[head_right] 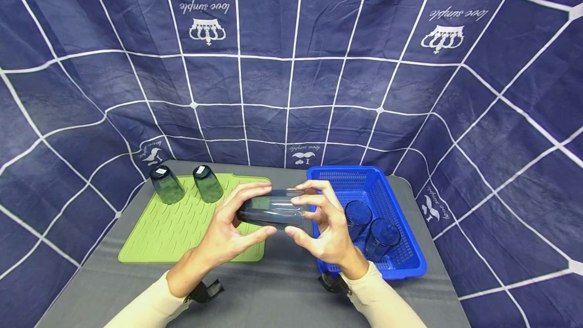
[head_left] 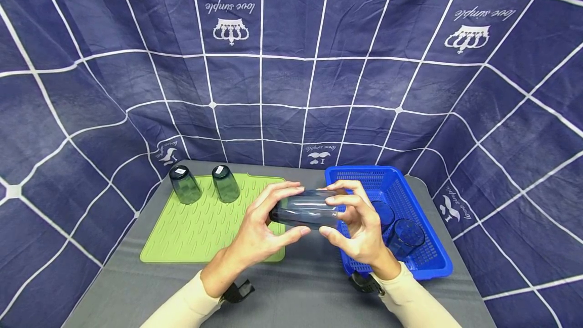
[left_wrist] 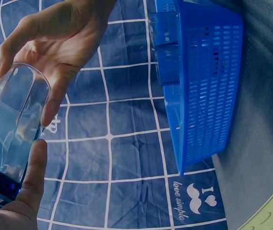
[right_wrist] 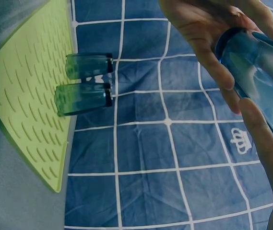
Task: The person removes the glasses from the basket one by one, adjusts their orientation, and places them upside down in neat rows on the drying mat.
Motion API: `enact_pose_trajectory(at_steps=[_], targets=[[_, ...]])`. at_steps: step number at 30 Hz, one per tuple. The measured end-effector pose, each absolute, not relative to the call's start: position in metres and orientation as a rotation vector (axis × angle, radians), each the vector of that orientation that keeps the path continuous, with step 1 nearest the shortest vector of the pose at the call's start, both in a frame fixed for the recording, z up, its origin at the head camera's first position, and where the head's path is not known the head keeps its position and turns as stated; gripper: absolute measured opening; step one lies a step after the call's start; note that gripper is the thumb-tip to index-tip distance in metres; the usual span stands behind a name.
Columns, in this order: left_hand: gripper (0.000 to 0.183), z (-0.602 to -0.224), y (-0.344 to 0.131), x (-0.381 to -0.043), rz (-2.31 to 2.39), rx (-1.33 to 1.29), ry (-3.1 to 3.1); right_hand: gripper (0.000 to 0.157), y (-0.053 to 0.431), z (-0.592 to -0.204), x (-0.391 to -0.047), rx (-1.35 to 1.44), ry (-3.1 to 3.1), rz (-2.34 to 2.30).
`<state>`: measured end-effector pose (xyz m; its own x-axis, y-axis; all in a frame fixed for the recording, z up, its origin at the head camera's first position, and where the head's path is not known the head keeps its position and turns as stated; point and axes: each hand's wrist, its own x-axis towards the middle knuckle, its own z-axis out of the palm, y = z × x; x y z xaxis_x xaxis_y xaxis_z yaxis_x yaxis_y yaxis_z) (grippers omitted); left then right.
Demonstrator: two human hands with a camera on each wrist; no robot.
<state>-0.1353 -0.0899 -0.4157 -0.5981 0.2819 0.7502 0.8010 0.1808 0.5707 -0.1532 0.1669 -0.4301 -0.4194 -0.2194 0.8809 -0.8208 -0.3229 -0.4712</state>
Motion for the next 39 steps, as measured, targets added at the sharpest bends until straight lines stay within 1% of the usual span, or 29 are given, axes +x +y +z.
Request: enact_pose_trajectory(at_steps=[4, 13, 23, 34, 39], targets=[[0.075, -0.4159, -0.0895, -0.1342, -1.459, -1.008, -1.992, 0.054, 0.1667, -0.4306, -0.1539, 1.342, -1.468, 1.797], [0.077, -0.4143, -0.0885, -0.1332, -1.483, -1.013, -1.977, 0.055, 0.1676, -0.4294, -0.1538, 1.345, -1.468, 1.797], [0.073, -0.4151, -0.0882, -0.1317, -1.482, -1.012, -1.953, 0.057, 0.1684, -0.4279, -0.1542, 1.367, -1.484, 1.779], [0.075, -0.4164, -0.0907, -0.1304, -1.457, -1.002, -1.938, 0.065, 0.1666, -0.429, -0.1492, 1.326, -1.556, 1.77], [0.076, -0.4153, -0.0917, -0.1302, -1.444, -1.004, -1.927, 0.062, 0.1664, -0.4279, -0.1491, 1.332, -1.557, 1.756]])
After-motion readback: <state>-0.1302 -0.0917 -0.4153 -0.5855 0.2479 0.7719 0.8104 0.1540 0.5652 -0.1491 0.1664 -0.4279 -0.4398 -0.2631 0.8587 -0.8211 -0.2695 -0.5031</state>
